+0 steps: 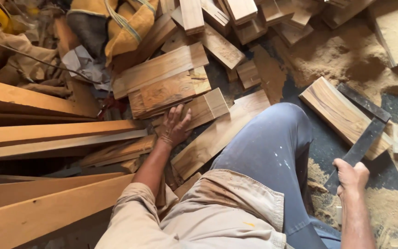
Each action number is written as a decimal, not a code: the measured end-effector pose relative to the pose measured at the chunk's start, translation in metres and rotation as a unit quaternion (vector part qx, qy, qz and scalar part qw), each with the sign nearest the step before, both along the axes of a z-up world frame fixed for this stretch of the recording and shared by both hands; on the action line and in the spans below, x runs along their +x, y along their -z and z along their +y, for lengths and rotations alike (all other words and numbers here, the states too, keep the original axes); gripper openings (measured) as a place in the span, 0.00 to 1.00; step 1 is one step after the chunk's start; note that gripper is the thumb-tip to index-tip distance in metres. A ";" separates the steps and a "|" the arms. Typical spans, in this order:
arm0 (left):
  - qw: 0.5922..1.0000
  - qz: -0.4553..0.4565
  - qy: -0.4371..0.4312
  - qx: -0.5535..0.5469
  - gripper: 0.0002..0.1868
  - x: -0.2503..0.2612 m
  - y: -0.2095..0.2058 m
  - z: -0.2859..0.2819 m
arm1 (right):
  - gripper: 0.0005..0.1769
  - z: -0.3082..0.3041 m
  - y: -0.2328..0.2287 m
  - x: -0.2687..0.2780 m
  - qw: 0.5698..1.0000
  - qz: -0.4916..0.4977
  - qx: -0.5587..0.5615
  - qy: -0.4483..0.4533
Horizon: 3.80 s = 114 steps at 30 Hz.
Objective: The recorder uses a try square to mark wood planks and a circular saw to cut them to size in a workshop.
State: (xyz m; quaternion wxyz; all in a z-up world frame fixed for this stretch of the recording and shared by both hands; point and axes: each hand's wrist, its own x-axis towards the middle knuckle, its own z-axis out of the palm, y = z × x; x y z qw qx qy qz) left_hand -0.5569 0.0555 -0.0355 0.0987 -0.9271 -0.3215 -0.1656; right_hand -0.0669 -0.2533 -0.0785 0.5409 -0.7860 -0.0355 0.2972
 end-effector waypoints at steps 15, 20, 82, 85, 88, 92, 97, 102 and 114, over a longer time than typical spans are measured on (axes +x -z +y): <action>0.997 -0.003 -0.038 -0.073 0.42 0.074 -0.010 0.014 | 0.08 -0.006 -0.006 0.004 0.999 0.032 0.041 -0.002; 0.987 -0.008 -0.069 -0.144 0.39 0.008 -0.013 -0.013 | 0.09 -0.004 -0.001 0.006 0.999 -0.005 -0.026 -0.026; 0.968 0.013 -0.076 -0.238 0.40 0.058 -0.008 -0.076 | 0.11 -0.015 -0.004 0.007 0.999 -0.010 -0.043 -0.030; 0.973 0.078 -0.045 -0.212 0.51 0.057 0.026 -0.103 | 0.11 -0.012 0.004 0.006 0.999 -0.014 -0.034 -0.039; 0.977 0.022 -0.039 -0.209 0.48 0.061 -0.006 -0.107 | 0.11 -0.015 0.000 0.012 0.998 -0.015 -0.044 -0.036; 0.965 -0.062 -0.066 -0.248 0.55 0.054 -0.030 -0.088 | 0.11 -0.009 -0.006 0.003 0.997 0.000 -0.065 -0.035; 0.975 -0.086 -0.026 -0.204 0.57 0.063 -0.023 -0.082 | 0.12 -0.010 -0.008 0.005 0.998 -0.019 -0.044 -0.035; 0.980 -0.048 0.020 -0.192 0.55 0.082 -0.021 -0.077 | 0.14 -0.010 -0.011 0.007 0.992 -0.047 -0.103 -0.056; 0.976 -0.061 0.026 -0.206 0.52 0.088 -0.019 -0.063 | 0.18 0.016 0.024 -0.003 0.988 -0.033 -0.138 -0.067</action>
